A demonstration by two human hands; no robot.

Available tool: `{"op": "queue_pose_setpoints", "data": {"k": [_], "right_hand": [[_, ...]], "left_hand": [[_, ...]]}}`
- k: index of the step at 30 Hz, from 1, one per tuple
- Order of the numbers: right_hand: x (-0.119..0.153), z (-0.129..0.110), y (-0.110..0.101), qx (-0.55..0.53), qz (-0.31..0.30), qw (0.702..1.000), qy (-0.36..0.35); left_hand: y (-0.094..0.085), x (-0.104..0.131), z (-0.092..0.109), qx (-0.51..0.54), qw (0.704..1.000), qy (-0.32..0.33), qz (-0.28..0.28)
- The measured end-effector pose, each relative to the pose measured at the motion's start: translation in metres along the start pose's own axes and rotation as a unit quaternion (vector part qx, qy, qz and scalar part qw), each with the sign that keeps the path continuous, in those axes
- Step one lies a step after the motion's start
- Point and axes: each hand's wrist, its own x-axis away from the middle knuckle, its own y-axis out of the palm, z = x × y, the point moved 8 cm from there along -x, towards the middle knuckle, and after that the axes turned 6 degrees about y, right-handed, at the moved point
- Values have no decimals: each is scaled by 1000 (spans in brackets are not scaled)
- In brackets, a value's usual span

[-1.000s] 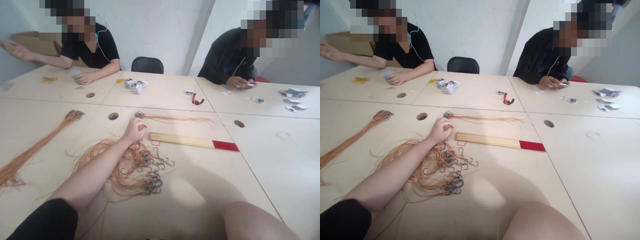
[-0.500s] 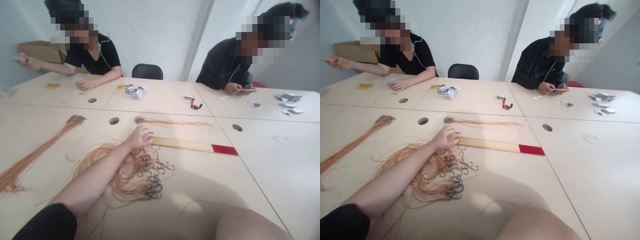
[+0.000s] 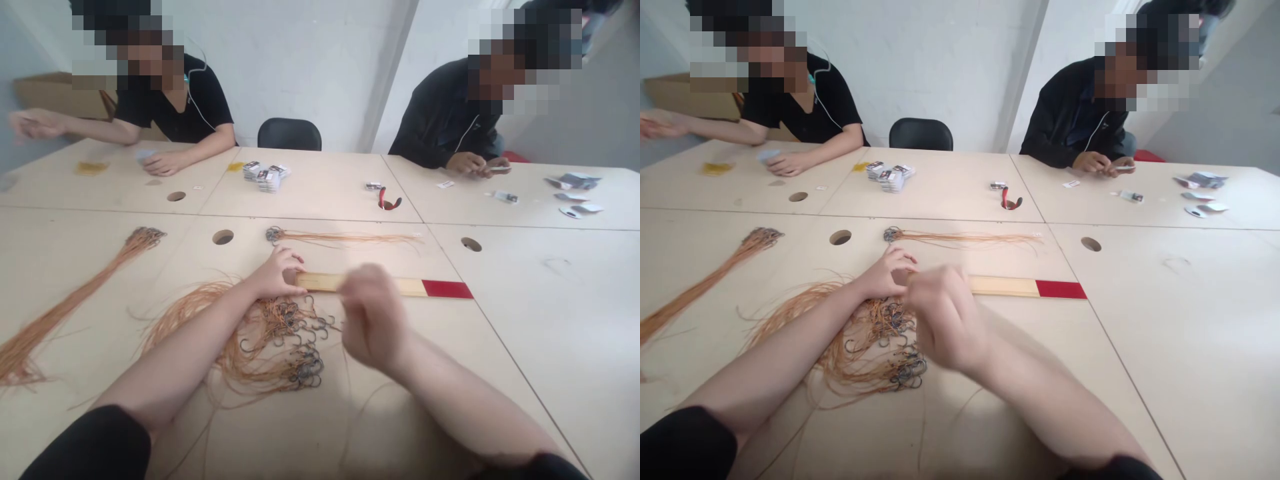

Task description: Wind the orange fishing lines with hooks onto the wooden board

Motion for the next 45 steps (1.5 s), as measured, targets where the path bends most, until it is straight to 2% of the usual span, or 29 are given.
{"op": "queue_pose_setpoints", "data": {"k": [2,5,7,11,16,21,27,30,33,38,42,44,45], "right_hand": [[-10,26,41,-50,-80,992,81],[-4,57,94,-90,-216,953,195],[3,66,110,-95,-255,936,222],[8,69,119,-124,-257,928,238],[7,71,123,-57,-253,940,222],[11,70,126,6,-312,936,164],[8,58,123,-59,-285,945,147],[8,56,124,-42,-275,950,142],[11,59,127,21,-301,944,132],[15,58,126,65,-353,929,92],[2,52,104,64,-352,931,73],[-13,49,75,0,-296,950,102],[-21,49,53,-42,-235,963,129]], "left_hand": [[2,1,0,81,996,-31,-2],[14,3,-4,234,966,-99,-37],[20,3,-5,301,945,-115,-55],[22,-1,-7,352,927,-111,-60],[22,1,-10,381,916,-105,-72],[21,3,-12,405,906,-94,-76],[22,3,-11,453,885,-63,-85],[22,3,-14,452,886,-63,-75],[22,3,-13,448,889,-72,-68],[22,0,-4,447,888,-70,-83],[22,1,-6,433,893,-81,-90],[22,3,-9,418,899,-95,-93],[22,4,-11,409,902,-101,-92]]}}
